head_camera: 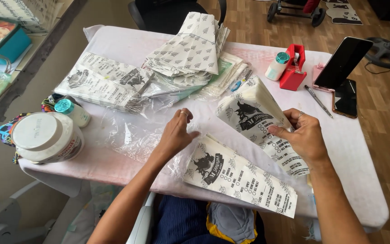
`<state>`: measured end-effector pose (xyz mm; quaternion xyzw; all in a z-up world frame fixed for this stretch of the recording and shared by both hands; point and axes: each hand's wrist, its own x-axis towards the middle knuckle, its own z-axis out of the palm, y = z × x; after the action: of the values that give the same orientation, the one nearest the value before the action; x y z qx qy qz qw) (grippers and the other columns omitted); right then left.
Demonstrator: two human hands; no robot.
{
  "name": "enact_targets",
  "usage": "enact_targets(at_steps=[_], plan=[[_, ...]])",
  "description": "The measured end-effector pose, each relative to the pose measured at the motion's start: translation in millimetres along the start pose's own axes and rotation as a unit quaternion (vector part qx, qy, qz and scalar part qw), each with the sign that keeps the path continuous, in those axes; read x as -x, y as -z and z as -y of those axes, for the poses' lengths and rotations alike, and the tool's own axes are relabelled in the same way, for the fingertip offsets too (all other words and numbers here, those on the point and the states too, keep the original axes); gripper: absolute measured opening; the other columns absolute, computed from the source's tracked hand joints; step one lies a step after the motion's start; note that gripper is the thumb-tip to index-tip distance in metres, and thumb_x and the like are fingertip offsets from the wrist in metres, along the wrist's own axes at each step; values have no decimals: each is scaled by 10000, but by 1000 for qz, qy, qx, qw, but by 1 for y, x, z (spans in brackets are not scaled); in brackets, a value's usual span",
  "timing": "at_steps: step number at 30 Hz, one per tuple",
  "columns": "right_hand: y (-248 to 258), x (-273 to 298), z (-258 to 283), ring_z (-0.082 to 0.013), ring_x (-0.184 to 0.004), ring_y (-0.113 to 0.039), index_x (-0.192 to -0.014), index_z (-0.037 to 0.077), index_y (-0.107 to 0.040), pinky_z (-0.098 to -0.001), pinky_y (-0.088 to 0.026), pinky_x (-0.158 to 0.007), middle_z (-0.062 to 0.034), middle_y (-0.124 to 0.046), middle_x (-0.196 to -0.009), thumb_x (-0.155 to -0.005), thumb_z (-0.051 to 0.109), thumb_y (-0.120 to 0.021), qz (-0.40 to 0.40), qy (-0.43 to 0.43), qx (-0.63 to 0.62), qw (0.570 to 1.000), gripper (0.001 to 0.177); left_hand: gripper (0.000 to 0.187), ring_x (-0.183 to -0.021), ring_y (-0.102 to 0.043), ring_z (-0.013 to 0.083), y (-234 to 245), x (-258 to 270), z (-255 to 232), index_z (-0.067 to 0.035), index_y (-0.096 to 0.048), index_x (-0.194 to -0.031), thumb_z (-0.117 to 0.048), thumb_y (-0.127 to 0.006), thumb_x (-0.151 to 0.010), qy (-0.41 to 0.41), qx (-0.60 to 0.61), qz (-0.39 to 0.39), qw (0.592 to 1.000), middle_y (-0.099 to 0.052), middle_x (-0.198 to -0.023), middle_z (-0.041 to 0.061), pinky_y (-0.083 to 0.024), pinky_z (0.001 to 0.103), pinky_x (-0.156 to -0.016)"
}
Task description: The person sorts through stacks of printed paper sleeves on a table, handling them by hand and organizing them into distinct piles.
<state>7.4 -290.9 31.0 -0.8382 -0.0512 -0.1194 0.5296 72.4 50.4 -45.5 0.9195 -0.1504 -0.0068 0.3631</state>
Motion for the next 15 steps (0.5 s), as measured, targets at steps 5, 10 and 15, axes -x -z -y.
enact_targets(at_steps=[5, 10, 15], plan=[[11, 13, 38, -147, -838, -663, -1049, -10, -725, -300, -582, -834, -95, -730, -863, -754, 53, -875, 5, -35, 3, 999, 337, 236, -822, -695, 302, 26, -26, 17, -64, -624, -874, 151, -605, -779, -119, -43, -1, 992, -632, -1004, 119, -590, 380, -652], [12, 22, 55, -194, -939, -686, -1139, -39, -716, -286, -648, -848, -112, -733, -991, -740, 32, -840, 29, -52, 6, 998, 424, 488, -503, -422, 116, 81, -27, -4, -56, -534, -617, 54, -422, -1080, -227, -252, 8, 941, -590, -740, 65, -534, 427, -1027], [-11, 21, 99, -245, -840, -788, -894, 14, -777, -411, -587, -872, -173, -802, -798, -727, 76, -903, 64, 96, 51, 992, 218, 49, -798, -676, 221, 145, -16, -65, -103, -730, -820, -102, -685, -838, -177, -393, 23, 902, -692, -870, 66, -584, 331, -697]])
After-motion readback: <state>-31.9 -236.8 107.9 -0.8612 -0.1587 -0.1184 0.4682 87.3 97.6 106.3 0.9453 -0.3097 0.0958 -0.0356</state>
